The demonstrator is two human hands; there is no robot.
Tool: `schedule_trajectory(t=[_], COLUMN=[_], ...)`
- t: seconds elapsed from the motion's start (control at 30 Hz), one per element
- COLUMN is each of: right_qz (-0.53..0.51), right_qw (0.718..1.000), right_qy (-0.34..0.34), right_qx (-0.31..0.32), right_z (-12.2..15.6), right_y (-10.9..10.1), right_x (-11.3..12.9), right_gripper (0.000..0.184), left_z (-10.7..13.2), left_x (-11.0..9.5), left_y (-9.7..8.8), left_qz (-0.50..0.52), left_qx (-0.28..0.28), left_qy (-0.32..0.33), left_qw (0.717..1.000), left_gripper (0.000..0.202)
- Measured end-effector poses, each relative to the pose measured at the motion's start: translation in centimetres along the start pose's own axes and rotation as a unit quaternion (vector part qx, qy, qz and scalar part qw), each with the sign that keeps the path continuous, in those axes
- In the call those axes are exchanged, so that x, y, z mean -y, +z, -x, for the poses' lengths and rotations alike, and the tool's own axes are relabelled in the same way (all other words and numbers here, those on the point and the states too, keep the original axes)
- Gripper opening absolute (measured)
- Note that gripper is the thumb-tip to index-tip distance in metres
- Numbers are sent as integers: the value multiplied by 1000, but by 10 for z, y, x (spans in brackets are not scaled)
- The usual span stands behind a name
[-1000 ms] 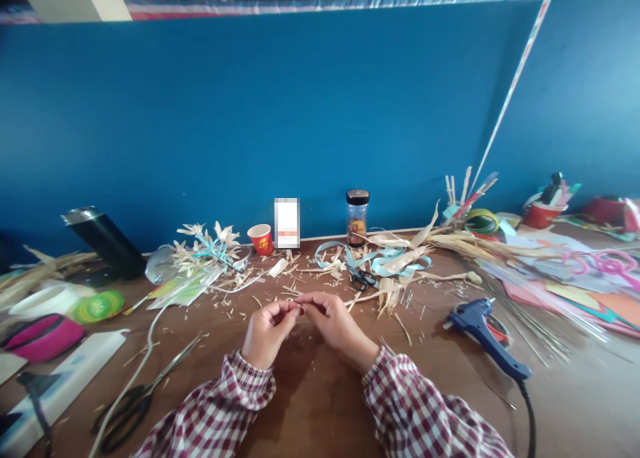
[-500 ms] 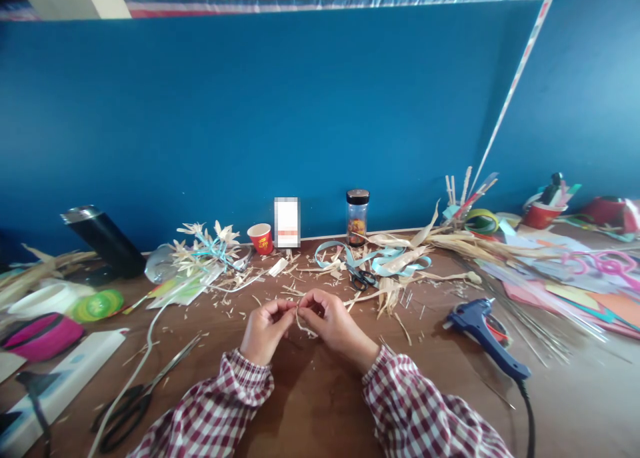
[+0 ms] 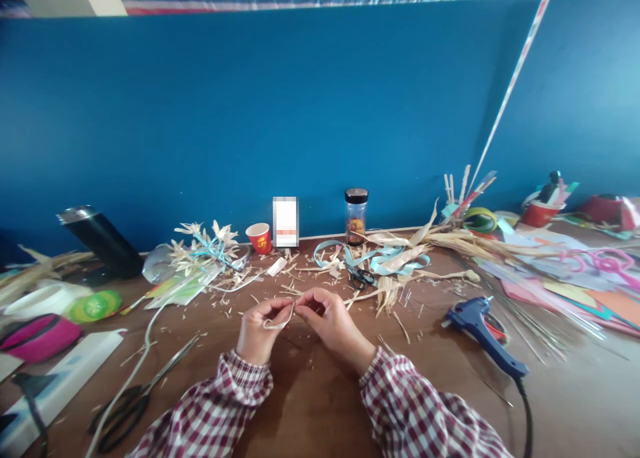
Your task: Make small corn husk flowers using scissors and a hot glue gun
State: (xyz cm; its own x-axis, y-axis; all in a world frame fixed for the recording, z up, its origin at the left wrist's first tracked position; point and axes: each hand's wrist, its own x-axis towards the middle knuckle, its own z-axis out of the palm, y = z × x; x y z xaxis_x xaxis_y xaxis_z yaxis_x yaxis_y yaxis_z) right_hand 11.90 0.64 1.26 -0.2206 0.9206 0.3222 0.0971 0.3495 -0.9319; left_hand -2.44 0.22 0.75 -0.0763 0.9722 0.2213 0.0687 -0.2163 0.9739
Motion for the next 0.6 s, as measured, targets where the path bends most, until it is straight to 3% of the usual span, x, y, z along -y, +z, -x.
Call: schedule_trajectory(t=[0.3,0.47,0.6], right_qz=[-49,-53,-13], right_qw=[999,998,1000], right_qy=[5,30,7], right_qx=[23,10,11], right_z=[1,3,2], right_y=[-1,2,1], right_x=[3,3,2], right_gripper=[16,18,20], left_z=[-3,-2,-1], left_x=[19,18,15], left_y=[0,0,1], left_qz=[133,136,131], left_qx=[13,30,39], left_qy=[-53,-59,-70], left_qw=[990,988,988], left_gripper=[21,22,21])
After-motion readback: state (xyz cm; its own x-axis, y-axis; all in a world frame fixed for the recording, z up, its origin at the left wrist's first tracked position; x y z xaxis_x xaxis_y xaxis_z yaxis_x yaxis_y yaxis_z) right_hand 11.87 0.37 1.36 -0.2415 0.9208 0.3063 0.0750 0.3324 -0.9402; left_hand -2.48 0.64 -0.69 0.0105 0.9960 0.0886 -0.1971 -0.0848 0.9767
